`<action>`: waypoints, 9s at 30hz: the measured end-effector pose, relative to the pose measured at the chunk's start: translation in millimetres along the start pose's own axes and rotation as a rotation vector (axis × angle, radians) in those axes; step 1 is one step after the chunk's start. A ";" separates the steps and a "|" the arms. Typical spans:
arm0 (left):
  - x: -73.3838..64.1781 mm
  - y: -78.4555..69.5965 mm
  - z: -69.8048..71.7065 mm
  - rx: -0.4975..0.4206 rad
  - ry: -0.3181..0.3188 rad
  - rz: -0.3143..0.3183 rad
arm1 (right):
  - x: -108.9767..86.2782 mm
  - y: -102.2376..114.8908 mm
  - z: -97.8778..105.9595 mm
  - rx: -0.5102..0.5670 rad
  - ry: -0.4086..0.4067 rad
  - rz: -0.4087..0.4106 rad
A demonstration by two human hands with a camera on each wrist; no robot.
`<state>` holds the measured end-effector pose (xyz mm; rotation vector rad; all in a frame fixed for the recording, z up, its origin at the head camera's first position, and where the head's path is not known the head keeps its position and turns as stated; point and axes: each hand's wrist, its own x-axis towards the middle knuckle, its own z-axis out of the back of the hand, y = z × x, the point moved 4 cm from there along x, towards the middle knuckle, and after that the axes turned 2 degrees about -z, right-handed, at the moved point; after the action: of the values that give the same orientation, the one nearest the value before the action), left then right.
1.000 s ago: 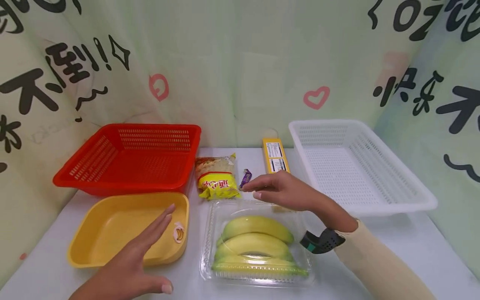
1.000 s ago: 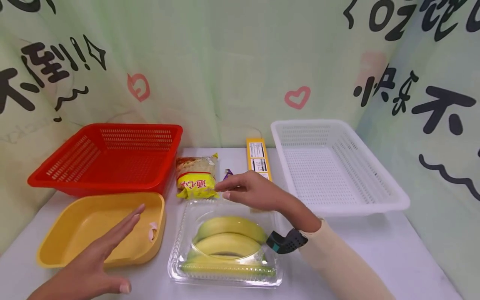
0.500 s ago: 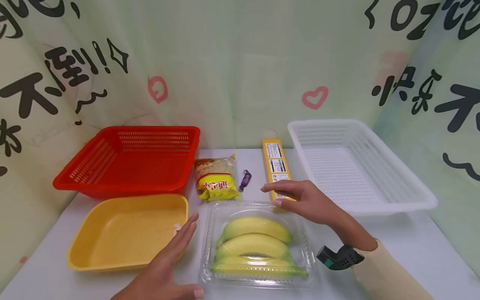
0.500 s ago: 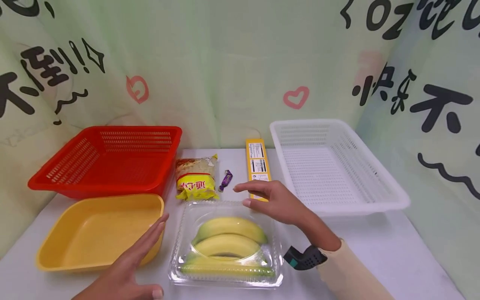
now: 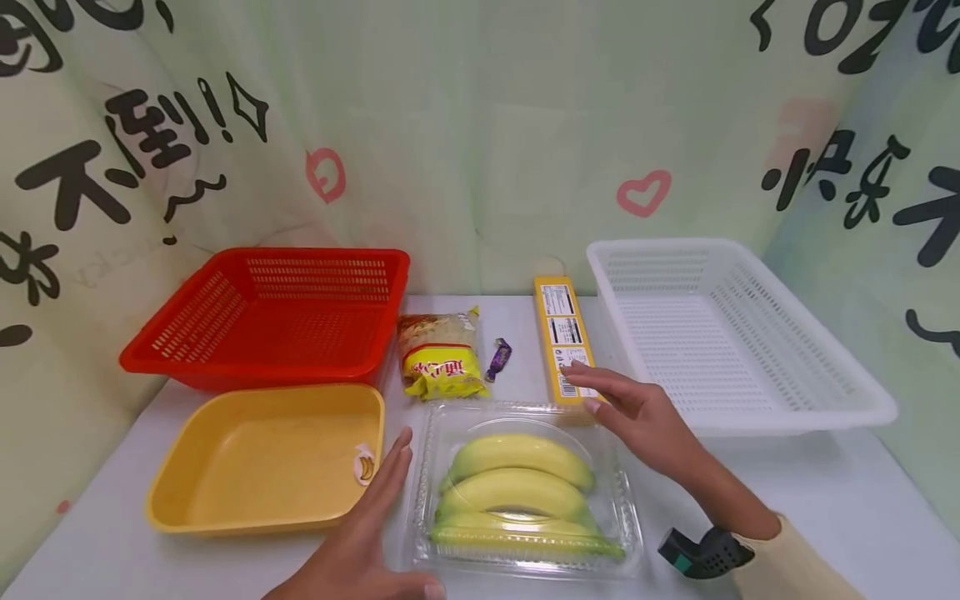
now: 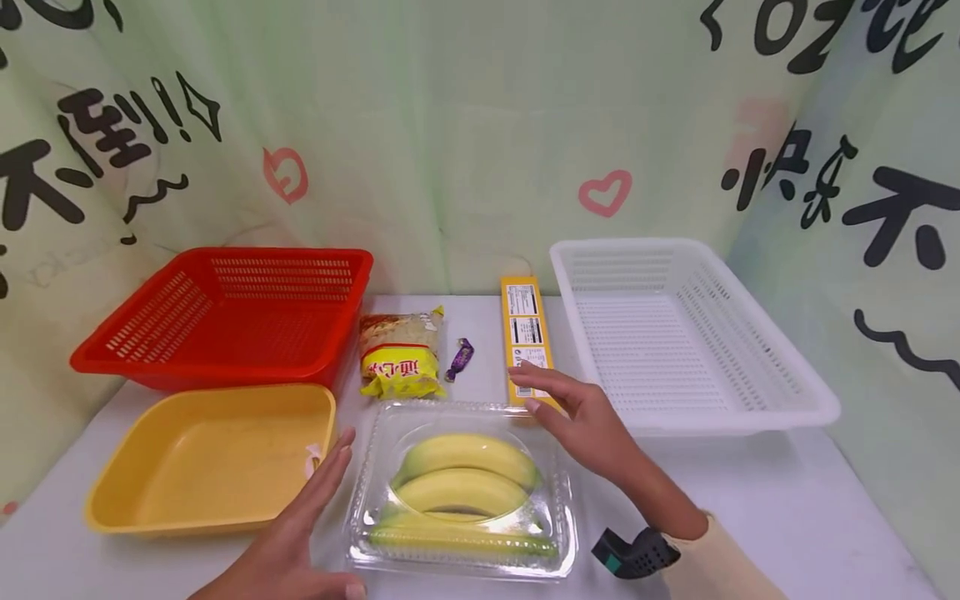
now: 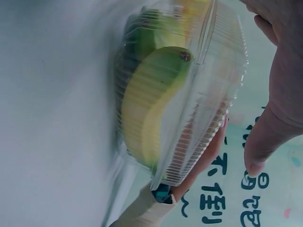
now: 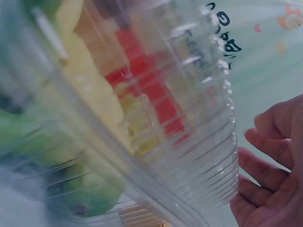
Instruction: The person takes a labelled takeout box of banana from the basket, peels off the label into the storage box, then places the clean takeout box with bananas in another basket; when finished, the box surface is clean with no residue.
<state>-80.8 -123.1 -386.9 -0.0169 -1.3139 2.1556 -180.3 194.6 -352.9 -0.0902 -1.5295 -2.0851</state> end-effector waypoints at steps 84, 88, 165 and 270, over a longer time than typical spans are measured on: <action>27.5 -15.1 34.8 -0.155 -0.095 0.225 | 19.1 20.8 2.1 -0.169 0.028 -0.332; 32.4 -18.2 45.5 -0.168 -0.087 0.249 | 28.0 26.5 3.2 -0.196 0.027 -0.347; 40.1 8.0 174.7 0.188 -0.588 0.220 | 141.6 63.6 -68.5 0.170 0.181 -0.135; 28.1 103.4 249.0 0.424 -0.502 0.466 | 204.6 23.2 -187.1 -0.202 0.318 -0.251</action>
<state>-231.7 -342.5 -336.0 0.4570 -1.1531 2.9405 -294.7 -57.5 -324.3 0.3601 -1.1871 -2.3111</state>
